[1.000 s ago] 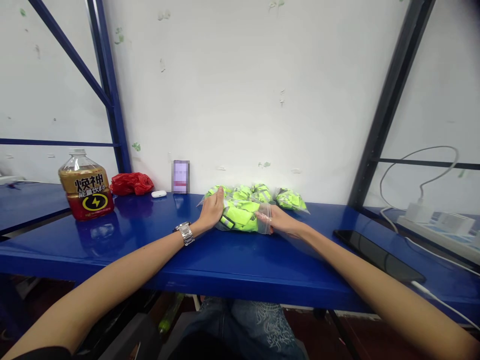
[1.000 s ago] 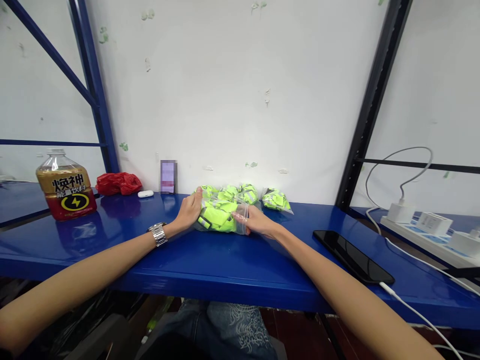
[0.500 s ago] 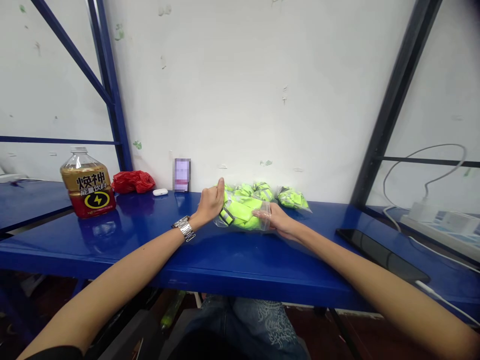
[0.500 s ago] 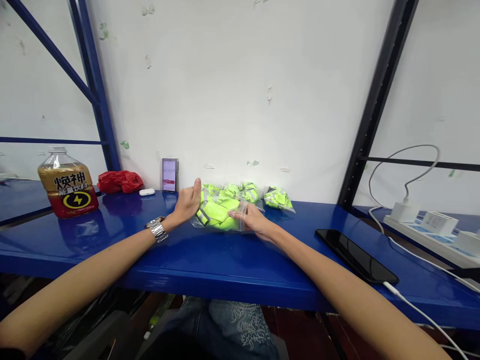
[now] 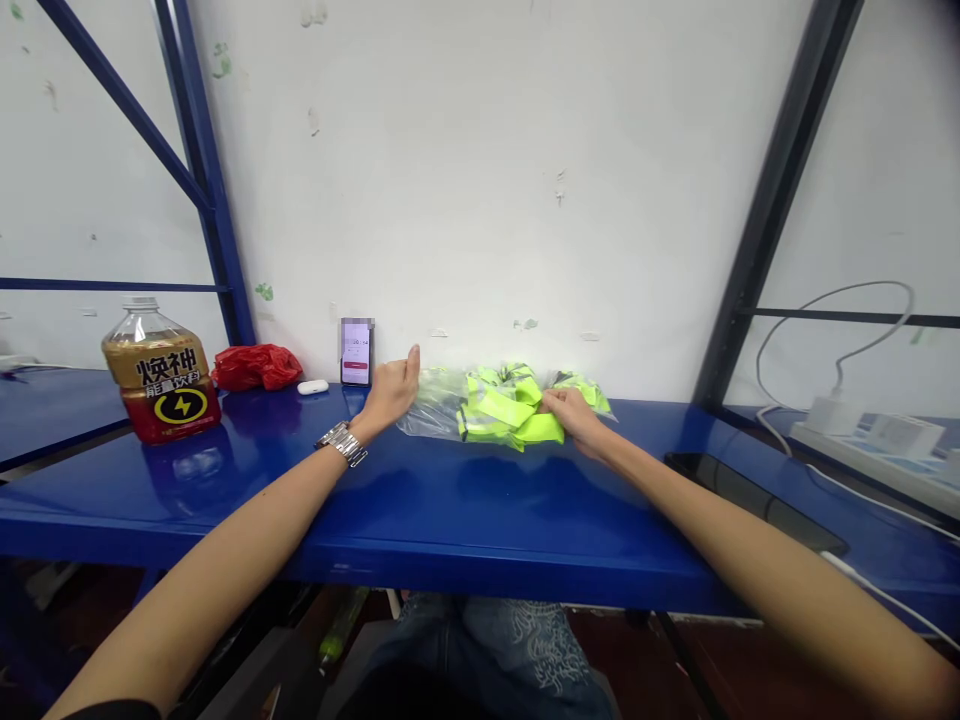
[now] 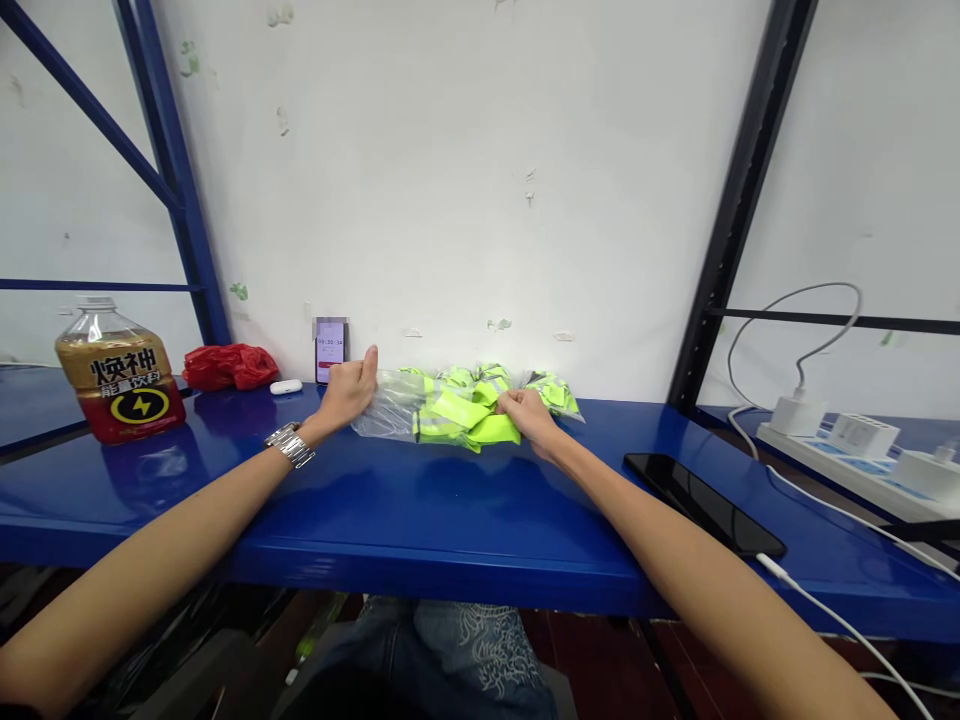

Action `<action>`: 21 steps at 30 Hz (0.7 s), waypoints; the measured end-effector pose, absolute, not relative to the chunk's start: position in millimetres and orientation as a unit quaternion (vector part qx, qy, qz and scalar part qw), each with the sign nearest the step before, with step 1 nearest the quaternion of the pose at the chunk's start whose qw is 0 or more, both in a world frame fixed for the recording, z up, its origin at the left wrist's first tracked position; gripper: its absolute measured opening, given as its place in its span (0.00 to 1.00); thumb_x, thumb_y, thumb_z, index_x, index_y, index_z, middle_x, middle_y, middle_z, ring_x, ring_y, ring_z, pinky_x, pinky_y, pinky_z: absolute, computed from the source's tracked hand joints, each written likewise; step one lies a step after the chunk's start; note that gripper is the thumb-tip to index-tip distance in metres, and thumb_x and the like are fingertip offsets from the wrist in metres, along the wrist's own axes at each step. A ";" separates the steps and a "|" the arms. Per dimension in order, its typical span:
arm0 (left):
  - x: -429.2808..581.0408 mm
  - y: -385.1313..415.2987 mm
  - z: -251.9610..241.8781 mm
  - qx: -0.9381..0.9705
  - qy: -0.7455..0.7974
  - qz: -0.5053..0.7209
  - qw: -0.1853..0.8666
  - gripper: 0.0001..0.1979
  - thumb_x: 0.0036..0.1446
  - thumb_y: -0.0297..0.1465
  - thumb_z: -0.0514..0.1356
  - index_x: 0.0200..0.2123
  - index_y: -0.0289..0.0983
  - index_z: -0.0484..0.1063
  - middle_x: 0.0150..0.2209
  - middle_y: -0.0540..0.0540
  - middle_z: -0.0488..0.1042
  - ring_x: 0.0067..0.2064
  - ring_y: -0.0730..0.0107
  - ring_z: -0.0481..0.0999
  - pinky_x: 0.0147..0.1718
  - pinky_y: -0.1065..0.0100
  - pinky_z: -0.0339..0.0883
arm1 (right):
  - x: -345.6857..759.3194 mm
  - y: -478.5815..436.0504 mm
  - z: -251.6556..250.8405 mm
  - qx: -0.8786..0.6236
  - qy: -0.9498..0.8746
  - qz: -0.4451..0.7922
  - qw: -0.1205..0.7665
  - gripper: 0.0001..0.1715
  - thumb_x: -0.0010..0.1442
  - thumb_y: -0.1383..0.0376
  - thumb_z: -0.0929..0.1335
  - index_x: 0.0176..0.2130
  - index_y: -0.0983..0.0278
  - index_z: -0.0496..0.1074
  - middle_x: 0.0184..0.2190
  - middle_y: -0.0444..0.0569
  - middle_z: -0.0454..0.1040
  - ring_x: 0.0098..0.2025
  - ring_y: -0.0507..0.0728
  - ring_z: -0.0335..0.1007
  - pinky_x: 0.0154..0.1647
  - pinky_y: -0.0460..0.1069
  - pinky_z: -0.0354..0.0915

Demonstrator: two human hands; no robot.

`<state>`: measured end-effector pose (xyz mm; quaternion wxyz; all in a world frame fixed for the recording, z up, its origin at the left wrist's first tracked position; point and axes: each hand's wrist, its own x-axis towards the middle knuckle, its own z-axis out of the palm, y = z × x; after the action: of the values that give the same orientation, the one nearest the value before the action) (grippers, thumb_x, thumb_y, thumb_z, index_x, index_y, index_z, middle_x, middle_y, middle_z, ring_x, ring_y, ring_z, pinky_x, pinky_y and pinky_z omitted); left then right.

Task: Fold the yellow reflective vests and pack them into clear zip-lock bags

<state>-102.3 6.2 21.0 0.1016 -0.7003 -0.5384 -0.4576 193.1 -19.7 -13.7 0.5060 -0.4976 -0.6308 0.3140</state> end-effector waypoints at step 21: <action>-147.9 -35.9 41.9 -0.769 -0.636 -0.067 0.002 0.38 0.48 0.64 0.49 0.40 0.36 0.75 0.42 0.30 0.77 0.40 0.46 0.76 0.38 0.57 0.66 | 235.9 -14.9 -6.7 -0.586 -0.725 0.124 0.340 0.18 0.55 0.59 0.62 0.19 0.62 0.54 0.17 0.41 0.54 0.21 0.50 0.49 0.23 0.48 0.43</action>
<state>-147.9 -35.9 41.9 0.0022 -0.7690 -0.6358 -0.0668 235.9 -14.9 -6.7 0.3397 -0.5860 -0.7251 0.1241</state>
